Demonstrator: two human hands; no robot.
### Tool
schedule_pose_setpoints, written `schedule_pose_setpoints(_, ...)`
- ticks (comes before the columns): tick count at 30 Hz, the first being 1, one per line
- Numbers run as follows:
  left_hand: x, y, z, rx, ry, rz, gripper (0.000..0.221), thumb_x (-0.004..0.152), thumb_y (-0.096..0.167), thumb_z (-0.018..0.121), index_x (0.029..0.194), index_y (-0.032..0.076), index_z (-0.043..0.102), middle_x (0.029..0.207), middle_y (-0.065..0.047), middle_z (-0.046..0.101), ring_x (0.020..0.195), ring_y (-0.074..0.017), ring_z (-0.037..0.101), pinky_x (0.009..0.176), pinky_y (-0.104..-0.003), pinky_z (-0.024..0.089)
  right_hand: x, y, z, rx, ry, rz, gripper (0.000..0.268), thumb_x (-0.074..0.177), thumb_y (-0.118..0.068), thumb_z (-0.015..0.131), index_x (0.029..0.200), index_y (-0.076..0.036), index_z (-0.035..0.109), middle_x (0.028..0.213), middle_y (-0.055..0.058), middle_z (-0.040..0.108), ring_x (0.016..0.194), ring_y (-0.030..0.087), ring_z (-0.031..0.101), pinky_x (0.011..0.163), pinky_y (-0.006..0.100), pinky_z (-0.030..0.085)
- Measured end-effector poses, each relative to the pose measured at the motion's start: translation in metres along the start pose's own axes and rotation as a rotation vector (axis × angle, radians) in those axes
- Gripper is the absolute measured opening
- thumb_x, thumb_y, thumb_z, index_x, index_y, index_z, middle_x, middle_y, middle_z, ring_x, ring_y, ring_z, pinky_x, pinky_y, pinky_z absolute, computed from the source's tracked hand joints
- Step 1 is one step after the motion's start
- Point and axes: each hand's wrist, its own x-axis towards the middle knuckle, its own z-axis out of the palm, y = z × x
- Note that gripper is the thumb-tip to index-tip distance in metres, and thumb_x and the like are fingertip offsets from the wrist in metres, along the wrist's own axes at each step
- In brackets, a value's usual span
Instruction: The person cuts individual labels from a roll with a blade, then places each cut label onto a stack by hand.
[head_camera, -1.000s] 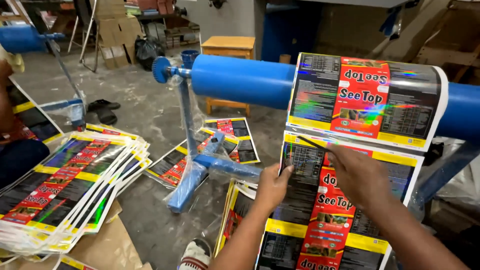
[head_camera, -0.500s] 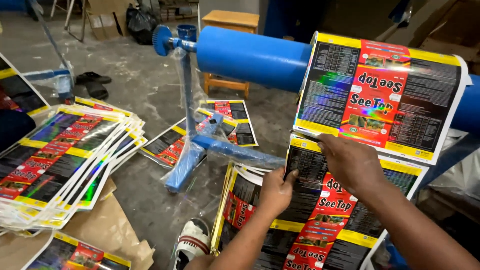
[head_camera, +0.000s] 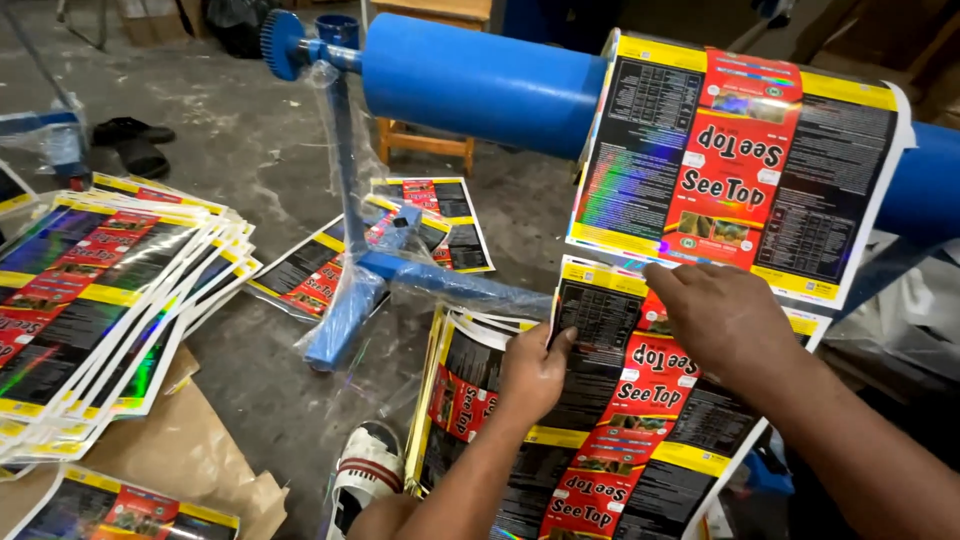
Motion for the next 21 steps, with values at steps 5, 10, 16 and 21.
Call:
schedule_pose_setpoints(5,-0.001,0.003,-0.003,-0.094,-0.035,0.016,0.028,0.098,0.027,0.063,0.091,0.001,0.068,0.065,-0.018,0.064,0.057,-0.0337,0.061,0.058,-0.043,0.047,-0.024,0.018,0.004,-0.031,0.010,0.029,0.045,0.077,-0.017,0.065,0.121,-0.008,0.061,0.086,0.011,0.072,0.084,0.032,0.070,0.070,0.047,0.055)
schedule_pose_setpoints(10,-0.003,0.000,-0.004,-0.083,-0.017,0.066,0.031,0.098,0.029,0.063,0.088,0.000,0.067,0.067,-0.016,0.065,0.058,-0.0282,0.061,0.059,-0.041,0.048,-0.053,0.037,0.005,-0.098,0.013,0.099,0.043,0.078,-0.011,0.063,0.121,-0.010,0.063,0.088,0.010,0.072,0.083,0.032,0.071,0.070,0.046,0.056)
schedule_pose_setpoints(16,-0.002,0.010,-0.008,-0.053,-0.038,0.046,0.030,0.098,0.031,0.062,0.096,0.002,0.071,0.068,-0.016,0.068,0.059,-0.0284,0.063,0.060,-0.041,0.048,-0.088,0.065,0.010,-0.123,0.083,0.128,0.042,0.079,-0.009,0.061,0.121,-0.010,0.062,0.094,0.012,0.072,0.087,0.033,0.071,0.072,0.046,0.056)
schedule_pose_setpoints(21,-0.003,0.005,-0.006,-0.052,-0.036,0.085,0.031,0.099,0.030,0.062,0.095,0.001,0.071,0.073,-0.016,0.071,0.062,-0.0271,0.067,0.061,-0.040,0.050,-0.114,0.082,0.010,-0.158,0.016,0.204,0.039,0.080,-0.013,0.063,0.119,-0.012,0.062,0.094,0.011,0.071,0.088,0.032,0.071,0.072,0.045,0.056)
